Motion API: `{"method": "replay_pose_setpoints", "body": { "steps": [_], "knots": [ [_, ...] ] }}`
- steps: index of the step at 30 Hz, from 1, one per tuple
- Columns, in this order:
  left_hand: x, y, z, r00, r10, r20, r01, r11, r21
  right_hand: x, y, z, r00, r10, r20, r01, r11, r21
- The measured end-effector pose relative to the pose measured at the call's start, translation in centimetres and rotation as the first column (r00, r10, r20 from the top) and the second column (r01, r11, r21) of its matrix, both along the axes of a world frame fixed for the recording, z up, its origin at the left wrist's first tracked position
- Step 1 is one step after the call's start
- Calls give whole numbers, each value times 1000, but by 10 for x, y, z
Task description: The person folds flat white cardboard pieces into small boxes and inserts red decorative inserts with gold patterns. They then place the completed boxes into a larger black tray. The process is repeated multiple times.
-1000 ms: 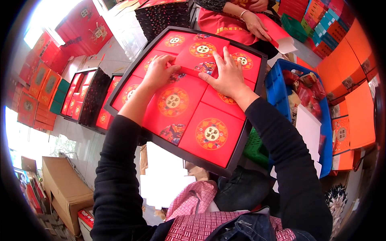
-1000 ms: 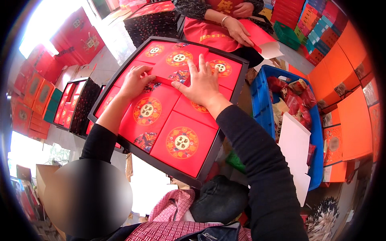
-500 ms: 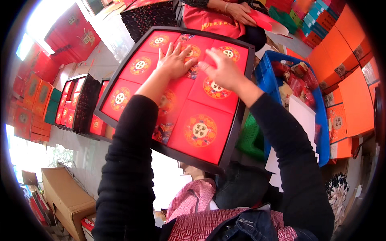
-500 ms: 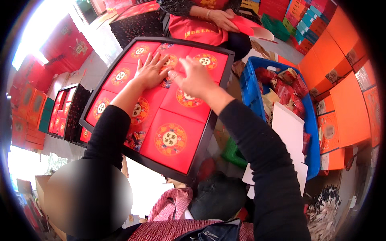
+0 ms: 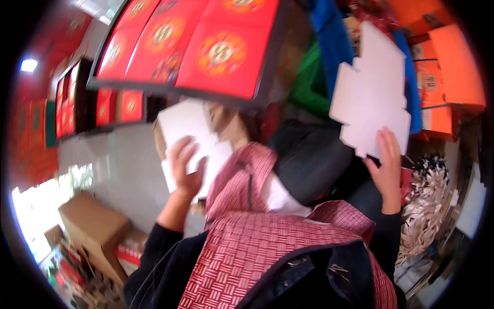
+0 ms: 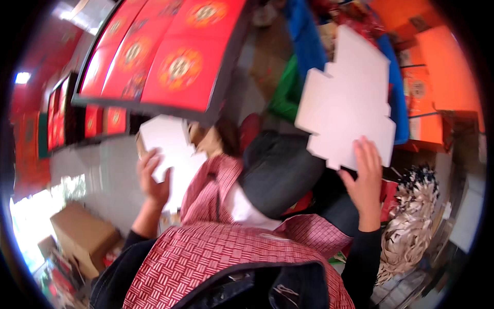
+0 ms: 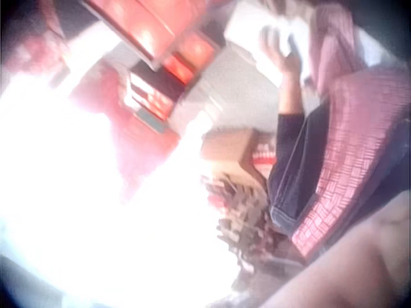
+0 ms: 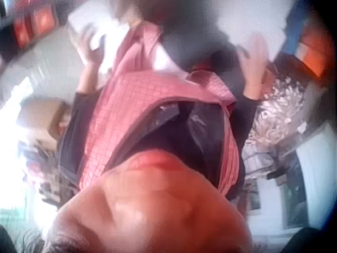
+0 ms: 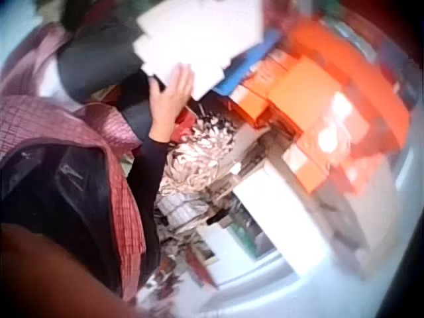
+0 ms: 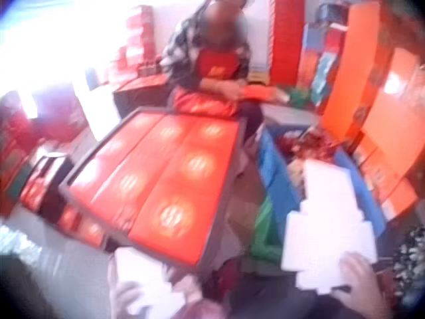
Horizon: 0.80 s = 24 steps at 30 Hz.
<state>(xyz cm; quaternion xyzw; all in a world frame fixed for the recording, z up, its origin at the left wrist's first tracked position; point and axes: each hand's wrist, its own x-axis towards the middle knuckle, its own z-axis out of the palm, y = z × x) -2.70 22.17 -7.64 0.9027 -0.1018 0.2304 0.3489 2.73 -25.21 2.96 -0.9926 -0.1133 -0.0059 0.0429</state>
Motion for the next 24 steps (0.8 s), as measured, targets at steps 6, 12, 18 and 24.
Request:
{"method": "replay_pose_setpoints", "body": {
  "steps": [6,12,18,24],
  "knots": [
    [-90,1,-191,729,299,-616,59,869,492,-9,10,-17,967,147,208,-134,988,-74],
    [-27,-33,-78,807,38,-589,-84,995,-52,-10,2,-18,916,78,394,-158,972,174],
    [35,-124,48,851,-303,-428,173,933,-316,-74,47,94,963,188,194,-268,591,761],
    [55,-185,66,795,-475,-376,274,836,-476,-96,36,145,454,734,505,-249,-440,863]
  ]
}}
